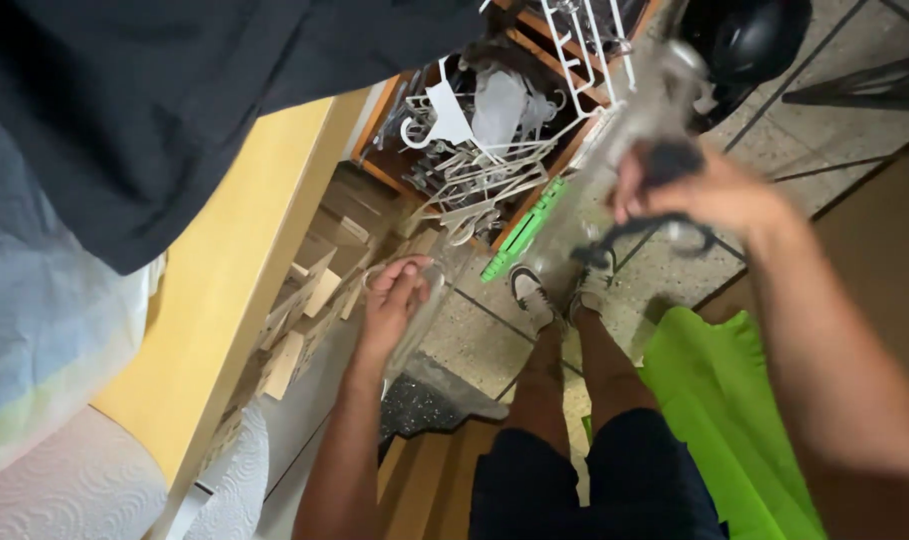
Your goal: The person reaches into a drawer filled with mixed hangers and repeatedly pulls out handfuls of white and black plastic hangers. They separate the hangers by hand, holding a growing bundle in one hand while continuing to sort through the drawer contents.
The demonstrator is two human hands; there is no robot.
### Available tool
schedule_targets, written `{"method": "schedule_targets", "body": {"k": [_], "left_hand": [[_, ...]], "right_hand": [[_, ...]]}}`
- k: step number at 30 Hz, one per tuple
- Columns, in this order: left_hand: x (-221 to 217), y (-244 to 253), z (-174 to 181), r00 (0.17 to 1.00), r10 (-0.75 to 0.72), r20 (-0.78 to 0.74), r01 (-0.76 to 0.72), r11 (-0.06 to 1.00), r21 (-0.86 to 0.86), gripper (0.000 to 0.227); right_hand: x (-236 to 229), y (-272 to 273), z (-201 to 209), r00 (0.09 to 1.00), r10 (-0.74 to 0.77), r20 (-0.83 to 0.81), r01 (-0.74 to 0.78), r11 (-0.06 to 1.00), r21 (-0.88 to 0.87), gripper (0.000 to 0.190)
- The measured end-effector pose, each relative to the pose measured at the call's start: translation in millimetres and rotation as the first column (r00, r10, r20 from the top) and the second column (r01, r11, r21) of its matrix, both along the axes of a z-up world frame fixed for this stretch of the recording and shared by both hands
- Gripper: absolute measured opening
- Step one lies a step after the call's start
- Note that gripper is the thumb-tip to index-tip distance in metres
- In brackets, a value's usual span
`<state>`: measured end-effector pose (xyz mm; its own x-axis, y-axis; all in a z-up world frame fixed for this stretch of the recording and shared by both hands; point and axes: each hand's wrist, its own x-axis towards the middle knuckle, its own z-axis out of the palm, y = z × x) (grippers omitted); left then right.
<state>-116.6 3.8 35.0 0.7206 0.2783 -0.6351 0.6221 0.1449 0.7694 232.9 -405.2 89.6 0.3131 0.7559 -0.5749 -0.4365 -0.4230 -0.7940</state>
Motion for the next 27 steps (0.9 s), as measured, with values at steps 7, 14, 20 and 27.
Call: {"method": "schedule_targets", "body": {"k": [7, 14, 20, 27], "left_hand": [[14.3, -9.1, 13.0, 0.982, -0.179, 0.062, 0.173, 0.980, 0.097, 0.035], [46.3, 14.7, 22.3, 0.908, -0.400, 0.120, 0.381, 0.911, 0.154, 0.038], [70.7, 7.4, 33.7, 0.893, -0.430, 0.131, 0.411, 0.899, 0.152, 0.038], [89.0, -17.6, 26.3, 0.889, -0.429, 0.160, 0.407, 0.901, 0.152, 0.034]], "right_hand": [[-204.1, -41.9, -126.9, 0.765, -0.539, -0.353, 0.592, 0.804, 0.054, 0.058], [-205.8, 45.0, -146.8, 0.717, -0.637, -0.283, 0.691, 0.702, 0.171, 0.048], [-188.8, 86.0, -116.6, 0.703, -0.698, -0.134, 0.709, 0.702, 0.062, 0.022], [-207.8, 123.9, -112.4, 0.563, -0.653, 0.506, 0.802, 0.579, -0.145, 0.052]]}}
